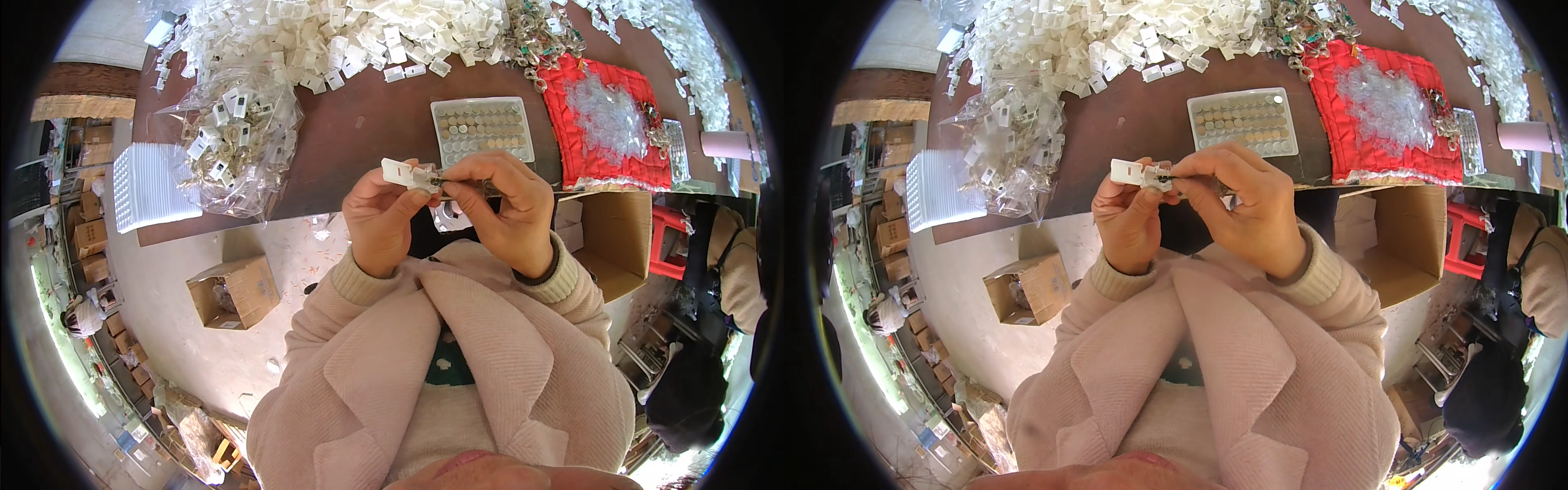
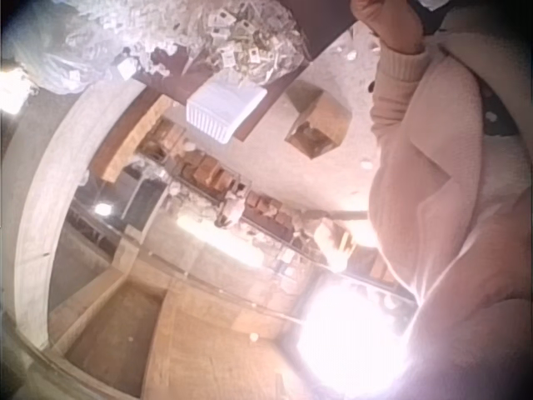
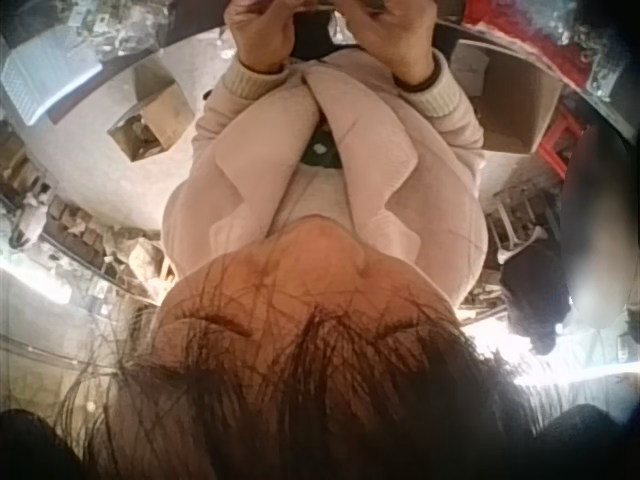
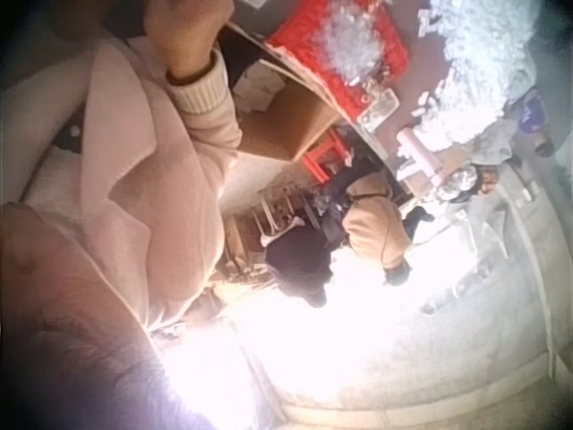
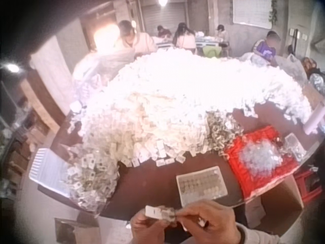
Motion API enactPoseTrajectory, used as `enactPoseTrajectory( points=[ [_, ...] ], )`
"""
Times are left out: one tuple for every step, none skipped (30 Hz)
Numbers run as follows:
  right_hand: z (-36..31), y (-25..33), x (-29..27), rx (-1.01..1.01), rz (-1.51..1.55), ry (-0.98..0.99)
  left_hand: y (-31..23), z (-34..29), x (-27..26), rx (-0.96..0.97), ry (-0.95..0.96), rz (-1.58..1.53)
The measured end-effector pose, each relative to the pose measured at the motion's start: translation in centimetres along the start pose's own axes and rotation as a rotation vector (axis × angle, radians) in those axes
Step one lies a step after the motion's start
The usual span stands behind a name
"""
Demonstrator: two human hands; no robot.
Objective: The person repeatedly picks small white plastic housings and metal contacts from a tray, inserts the contacts into the housings, and tests each assembly by pressing a button to light an LED. Completed units are placed into a plastic bag on the table.
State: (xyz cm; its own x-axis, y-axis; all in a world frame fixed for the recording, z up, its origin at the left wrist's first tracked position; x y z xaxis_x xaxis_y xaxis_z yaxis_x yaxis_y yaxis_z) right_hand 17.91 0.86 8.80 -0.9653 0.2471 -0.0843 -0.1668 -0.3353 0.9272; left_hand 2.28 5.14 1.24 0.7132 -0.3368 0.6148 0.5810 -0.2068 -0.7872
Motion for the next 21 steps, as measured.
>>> enactPoseTrajectory(
  points=[
    [0.0,0.2,0.1,0.008,0.005,0.015,-0.1,0.0,0.0,0.014,-0.02,0.014],
    [0.0,0.3,0.1,0.016,0.009,0.031,-0.1,-0.1,0.2,0.014,-0.018,0.015],
    [0.0,0.4,0.2,0.035,0.012,0.049,-0.1,-0.1,0.2,0.013,-0.021,0.025],
    [0.1,0.5,0.2,0.028,0.014,0.055,-0.1,-0.1,0.2,0.012,-0.036,0.043],
    [0.1,0.5,0.2,0.033,0.013,0.063,-0.2,-0.1,0.3,0.019,-0.018,0.06],
    [0.1,0.5,0.2,0.038,0.013,0.071,-0.3,-0.1,0.2,0.026,-0.013,0.085],
    [0.1,0.4,0.2,0.036,0.016,0.079,-0.3,-0.2,0.2,0.032,-0.008,0.109],
    [0.1,0.3,0.2,0.035,0.02,0.087,-0.4,-0.2,0.1,0.051,0.006,0.135],
    [0.1,0.2,0.2,0.032,0.023,0.093,-0.5,-0.1,0.0,0.071,0.02,0.16],
    [0.0,-0.2,0.2,0.091,0.09,0.103,-0.6,-0.1,0.0,0.09,0.034,0.183],
    [-0.1,-0.6,0.2,0.148,0.159,0.11,-0.6,-0.1,-0.1,0.109,0.039,0.181],
    [-0.2,-1.0,0.3,0.205,0.227,0.118,-0.6,-0.1,-0.1,0.127,0.044,0.177],
    [-0.4,-1.3,0.3,0.277,0.304,0.117,-0.6,-0.1,-0.1,0.146,0.049,0.174],
    [-0.6,-1.7,0.4,0.349,0.381,0.115,-0.6,-0.1,-0.1,0.158,0.049,0.14],
    [-0.9,-1.9,0.5,0.409,0.454,0.115,-0.5,-0.1,-0.1,0.17,0.049,0.105],
    [-0.9,-1.9,0.6,0.379,0.422,0.108,-0.4,-0.1,0.0,0.181,0.049,0.071],
    [-0.9,-1.9,0.8,0.337,0.386,0.104,-0.4,-0.2,0.1,0.203,0.027,0.085],
    [-0.9,-1.8,1.0,0.295,0.35,0.099,-0.4,-0.2,0.2,0.224,0.005,0.098],
    [-0.8,-1.6,1.0,0.233,0.284,0.086,-0.3,-0.3,0.3,0.245,-0.017,0.112],
    [-0.8,-1.4,1.2,0.171,0.218,0.072,-0.2,-0.4,0.3,0.255,-0.055,0.113],
    [-0.8,-1.2,1.3,0.109,0.153,0.059,0.0,-0.5,0.4,0.264,-0.093,0.113]
  ],
)
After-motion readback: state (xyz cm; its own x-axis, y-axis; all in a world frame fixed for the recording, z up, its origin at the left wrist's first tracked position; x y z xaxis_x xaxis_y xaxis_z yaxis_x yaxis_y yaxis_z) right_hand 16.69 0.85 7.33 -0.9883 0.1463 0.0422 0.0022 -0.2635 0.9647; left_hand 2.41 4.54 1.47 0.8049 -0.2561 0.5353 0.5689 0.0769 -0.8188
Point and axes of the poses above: each hand's wrist, its own z-axis towards the middle knuckle, its own x-axis out of the palm, y = z × x, the point moved 5 cm from there along z, towards the middle knuckle, and after that the axes turned 9 degrees about z, right-handed, at the moved point
